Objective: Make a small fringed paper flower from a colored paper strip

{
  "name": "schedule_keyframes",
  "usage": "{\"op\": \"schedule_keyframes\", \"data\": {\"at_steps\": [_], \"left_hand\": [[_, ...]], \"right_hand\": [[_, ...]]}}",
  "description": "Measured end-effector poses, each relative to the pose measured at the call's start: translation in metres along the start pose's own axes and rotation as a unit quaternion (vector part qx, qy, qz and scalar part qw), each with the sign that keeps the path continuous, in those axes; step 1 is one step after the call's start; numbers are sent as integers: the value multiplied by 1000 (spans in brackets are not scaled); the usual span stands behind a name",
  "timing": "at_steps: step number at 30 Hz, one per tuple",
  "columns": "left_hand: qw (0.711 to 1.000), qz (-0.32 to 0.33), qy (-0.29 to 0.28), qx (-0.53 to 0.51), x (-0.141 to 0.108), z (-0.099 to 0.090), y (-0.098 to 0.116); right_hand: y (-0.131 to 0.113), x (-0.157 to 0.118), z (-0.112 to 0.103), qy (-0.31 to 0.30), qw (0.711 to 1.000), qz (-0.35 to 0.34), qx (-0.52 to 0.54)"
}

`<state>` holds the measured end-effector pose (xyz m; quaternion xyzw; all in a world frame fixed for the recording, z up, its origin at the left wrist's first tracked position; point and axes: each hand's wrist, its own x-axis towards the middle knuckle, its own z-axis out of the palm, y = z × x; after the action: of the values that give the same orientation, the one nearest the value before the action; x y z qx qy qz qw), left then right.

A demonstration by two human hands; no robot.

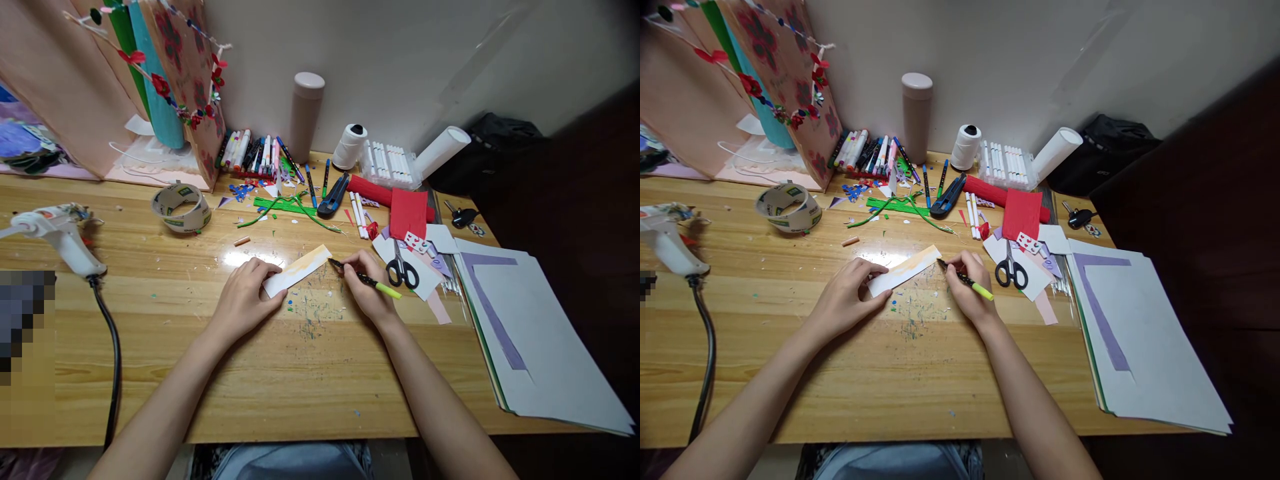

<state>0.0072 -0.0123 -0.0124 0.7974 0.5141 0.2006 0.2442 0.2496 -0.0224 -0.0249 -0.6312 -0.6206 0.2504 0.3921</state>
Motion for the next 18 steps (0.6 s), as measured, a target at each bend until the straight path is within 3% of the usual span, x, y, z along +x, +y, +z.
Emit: {"op": "schedule_keyframes", "data": {"at_steps": [3, 8, 13, 18], "left_hand": [[1000, 1, -1, 2, 0, 0, 0], [1000, -1, -3, 2, 0, 0, 1], [1000, -1, -1, 5, 0, 0, 0], [1000, 0, -3, 3, 0, 0, 0]], "right_hand": [[0, 0, 1, -48, 998, 4, 30], [2, 0, 1, 13, 999, 24, 25], [0, -2, 2, -71, 997, -7, 36], [1, -1, 0, 4, 1000, 19, 25]]}}
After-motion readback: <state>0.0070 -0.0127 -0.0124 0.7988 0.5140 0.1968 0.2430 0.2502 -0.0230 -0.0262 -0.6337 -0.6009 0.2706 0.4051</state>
